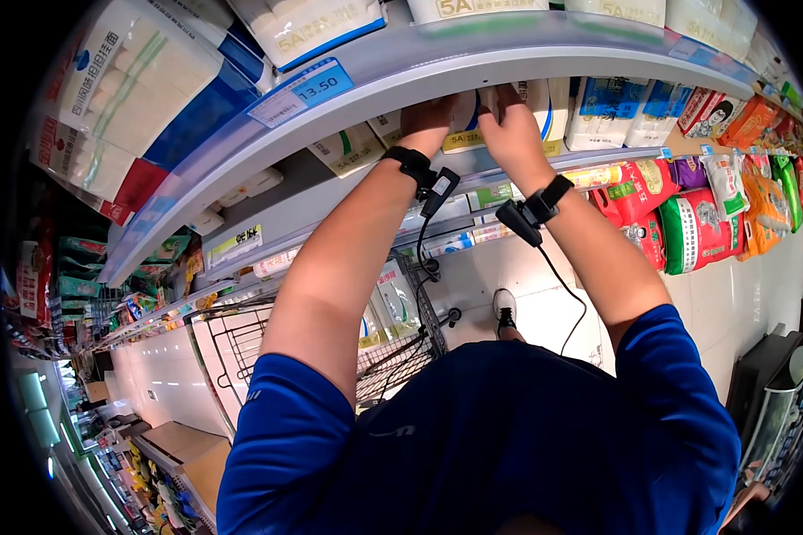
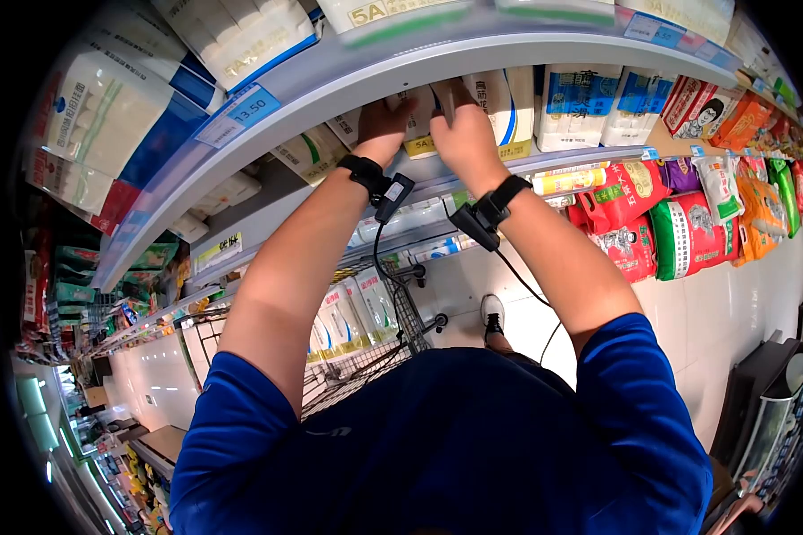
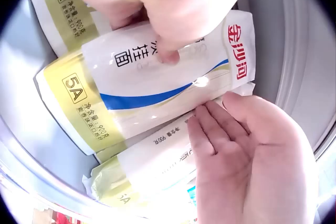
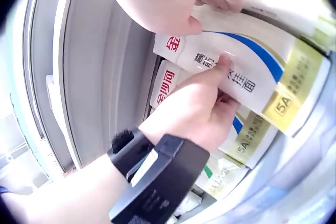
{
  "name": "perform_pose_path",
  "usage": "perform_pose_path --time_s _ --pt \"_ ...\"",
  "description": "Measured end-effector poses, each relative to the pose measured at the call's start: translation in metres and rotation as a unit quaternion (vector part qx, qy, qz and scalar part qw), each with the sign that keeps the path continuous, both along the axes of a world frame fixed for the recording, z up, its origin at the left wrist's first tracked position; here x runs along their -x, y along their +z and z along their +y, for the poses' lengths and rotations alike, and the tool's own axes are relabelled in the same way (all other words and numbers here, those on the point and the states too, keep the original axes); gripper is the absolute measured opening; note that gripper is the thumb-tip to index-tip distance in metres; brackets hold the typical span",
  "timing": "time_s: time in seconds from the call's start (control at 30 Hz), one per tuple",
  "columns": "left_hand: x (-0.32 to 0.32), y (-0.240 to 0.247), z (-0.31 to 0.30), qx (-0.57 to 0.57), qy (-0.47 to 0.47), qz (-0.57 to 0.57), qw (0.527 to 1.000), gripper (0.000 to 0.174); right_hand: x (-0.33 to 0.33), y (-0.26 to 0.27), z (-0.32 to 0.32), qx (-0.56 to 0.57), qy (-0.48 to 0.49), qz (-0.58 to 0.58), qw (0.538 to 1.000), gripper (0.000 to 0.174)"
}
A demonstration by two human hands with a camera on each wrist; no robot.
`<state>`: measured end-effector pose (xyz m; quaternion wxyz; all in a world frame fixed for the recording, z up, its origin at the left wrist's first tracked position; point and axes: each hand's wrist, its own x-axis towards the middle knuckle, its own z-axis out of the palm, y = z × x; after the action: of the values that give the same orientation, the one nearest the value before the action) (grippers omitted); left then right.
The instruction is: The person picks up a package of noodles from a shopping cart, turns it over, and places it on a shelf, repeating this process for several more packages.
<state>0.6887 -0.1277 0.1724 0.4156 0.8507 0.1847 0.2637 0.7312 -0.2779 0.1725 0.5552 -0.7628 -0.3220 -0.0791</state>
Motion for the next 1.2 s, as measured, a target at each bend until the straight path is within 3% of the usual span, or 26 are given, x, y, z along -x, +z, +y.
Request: perform_pose_path --time_s 0.03,0.07,0.1,0.2,0.27,0.3,0.33,0.37,0.4,0.53,0.6,0.7,0.77,0.9,1.03,1.07,1.13,1.2 --pt "0.001 0.001 -0.006 -0.010 0.014 -0.015 1.000 0.048 0.009 0.000 -0.005 0.012 -0.002 0.060 0.998 0.039" --pt "-0.003 -0.005 -0.005 -0.077 0.053 -0.006 0.996 0.053 0.020 -0.001 -0.010 -0.014 -0.010 -0.010 1.000 0.043" --pt "0.001 -0.002 -0.005 -0.075 0.057 -0.008 0.996 0.053 0.029 -0.005 -0.013 -0.012 -0.007 -0.011 1.000 0.043" --pt "0.022 -0.007 -0.001 -0.072 0.021 0.055 0.996 0.048 0.053 -0.018 -0.021 -0.149 0.109 0.115 0.976 0.038" --pt "0.045 -0.048 0.012 0.067 0.009 -0.121 0.990 0.036 0.072 -0.024 -0.026 -0.156 0.135 0.162 0.965 0.036" --pt "0.084 -0.015 -0.007 0.202 -0.013 -0.128 0.971 0.026 0.082 -0.029 -0.028 -0.164 0.155 0.208 0.952 0.034" --pt "0.108 -0.036 -0.002 0.201 0.036 -0.069 0.977 0.026 0.094 -0.035 -0.028 -0.160 0.167 0.230 0.945 0.031" --pt "0.140 -0.047 0.002 0.350 -0.050 -0.126 0.927 0.017 0.102 -0.042 -0.026 -0.152 0.174 0.236 0.944 0.031" --pt "0.175 -0.044 -0.002 0.420 -0.026 -0.087 0.903 0.014 0.115 -0.052 -0.024 -0.124 0.200 0.280 0.931 0.029" --pt "0.309 -0.111 0.010 0.576 0.101 -0.050 0.810 0.020 0.180 -0.105 -0.004 -0.044 0.268 0.424 0.864 0.027" --pt "0.374 -0.162 0.021 0.623 0.178 -0.054 0.759 0.028 0.214 -0.147 0.010 -0.039 0.297 0.508 0.807 0.029" --pt "0.455 -0.235 0.036 0.659 0.305 -0.052 0.686 0.034 0.266 -0.204 0.034 0.079 0.285 0.565 0.770 0.034" --pt "0.490 -0.265 0.038 0.672 0.319 -0.031 0.667 0.034 0.294 -0.236 0.053 0.122 0.273 0.582 0.756 0.036" --pt "0.519 -0.307 0.044 0.606 0.340 0.054 0.717 0.032 0.337 -0.309 0.082 0.172 0.237 0.599 0.745 0.043" --pt "0.530 -0.365 0.056 0.510 0.338 0.139 0.779 0.046 0.368 -0.361 0.108 0.274 0.264 0.566 0.731 0.047" --pt "0.532 -0.379 0.056 0.485 0.360 0.134 0.786 0.046 0.375 -0.375 0.116 0.316 0.276 0.513 0.748 0.051" --pt "0.538 -0.410 0.060 0.466 0.382 0.132 0.787 0.046 0.390 -0.395 0.128 0.320 0.275 0.518 0.744 0.054" --pt "0.549 -0.443 0.073 0.386 0.290 0.285 0.828 0.042 0.400 -0.430 0.139 0.344 0.300 0.464 0.759 0.060"
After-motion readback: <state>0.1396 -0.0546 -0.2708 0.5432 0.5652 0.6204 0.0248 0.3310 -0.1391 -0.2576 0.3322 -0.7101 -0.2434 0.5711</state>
